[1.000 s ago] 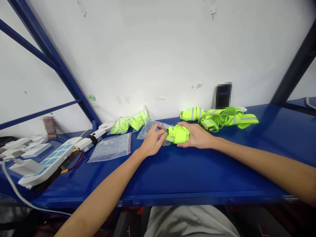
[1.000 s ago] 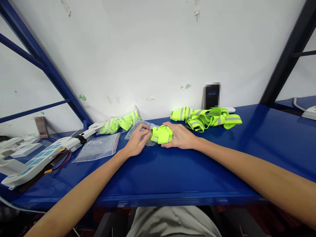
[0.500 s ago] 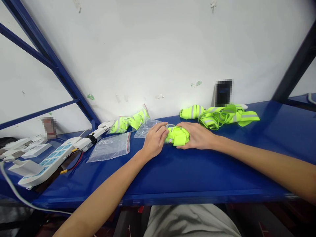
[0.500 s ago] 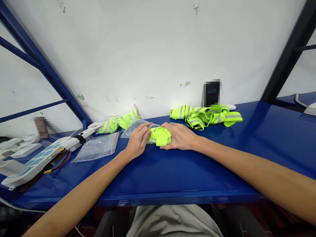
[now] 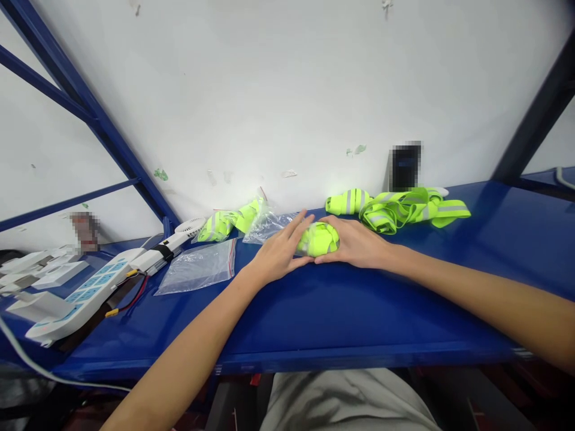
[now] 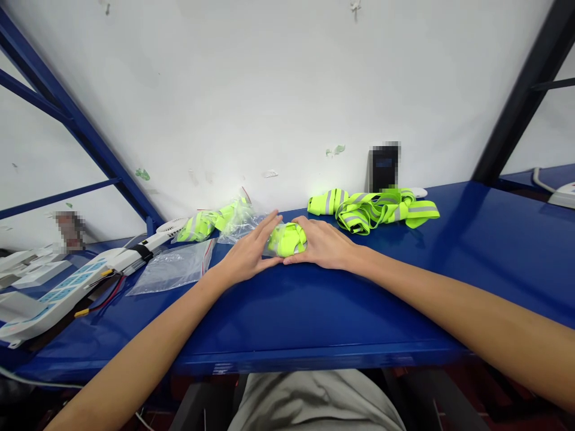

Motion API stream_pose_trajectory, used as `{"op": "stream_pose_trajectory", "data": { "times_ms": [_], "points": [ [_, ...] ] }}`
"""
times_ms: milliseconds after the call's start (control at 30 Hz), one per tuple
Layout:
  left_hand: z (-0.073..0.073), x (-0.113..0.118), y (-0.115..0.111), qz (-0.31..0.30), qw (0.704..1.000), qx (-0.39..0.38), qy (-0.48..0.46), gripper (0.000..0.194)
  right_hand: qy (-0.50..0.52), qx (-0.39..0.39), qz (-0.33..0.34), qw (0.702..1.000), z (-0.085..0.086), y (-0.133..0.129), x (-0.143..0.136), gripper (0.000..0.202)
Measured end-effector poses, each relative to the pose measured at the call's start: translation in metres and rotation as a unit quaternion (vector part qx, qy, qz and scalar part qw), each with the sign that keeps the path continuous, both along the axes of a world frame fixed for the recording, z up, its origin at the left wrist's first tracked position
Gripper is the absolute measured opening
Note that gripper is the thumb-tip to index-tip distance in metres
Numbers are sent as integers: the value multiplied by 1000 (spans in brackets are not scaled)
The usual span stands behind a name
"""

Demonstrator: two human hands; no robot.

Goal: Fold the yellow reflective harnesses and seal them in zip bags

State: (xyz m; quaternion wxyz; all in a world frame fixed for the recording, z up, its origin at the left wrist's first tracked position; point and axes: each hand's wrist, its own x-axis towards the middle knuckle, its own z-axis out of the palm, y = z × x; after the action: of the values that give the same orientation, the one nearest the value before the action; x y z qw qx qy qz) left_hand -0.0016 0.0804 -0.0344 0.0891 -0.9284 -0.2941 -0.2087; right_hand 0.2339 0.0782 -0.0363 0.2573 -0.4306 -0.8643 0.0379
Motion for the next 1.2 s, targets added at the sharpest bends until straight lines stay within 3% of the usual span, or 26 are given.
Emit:
{"op": "stream_pose_trajectory", "data": {
  "times_ms": [133, 300, 467, 700, 1000, 1200],
  "points": [
    [-1, 0, 3, 57, 997, 36, 26, 97, -34, 16, 7, 999, 2, -7, -2, 71],
    [-4, 7, 0, 84, 996, 5, 26, 99, -54, 24, 21, 998, -2, -9, -3, 51],
    [-5, 19, -4, 99, 995, 6, -16, 97, -41, 67, -3, 997, -7, -5, -3, 48],
    [-7, 25, -9, 90, 994, 53, -42, 92, 1, 104, -2, 995, -11, -1, -3, 53],
    [-5, 25, -8, 65, 993, 93, -42, 95, 52, 119, -49, 990, -4, -5, -9, 32],
    [6, 22, -10, 53, 998, 15, -23, 110, -16, 225, -17, 974, -8, -2, -7, 26]
  ]
}}
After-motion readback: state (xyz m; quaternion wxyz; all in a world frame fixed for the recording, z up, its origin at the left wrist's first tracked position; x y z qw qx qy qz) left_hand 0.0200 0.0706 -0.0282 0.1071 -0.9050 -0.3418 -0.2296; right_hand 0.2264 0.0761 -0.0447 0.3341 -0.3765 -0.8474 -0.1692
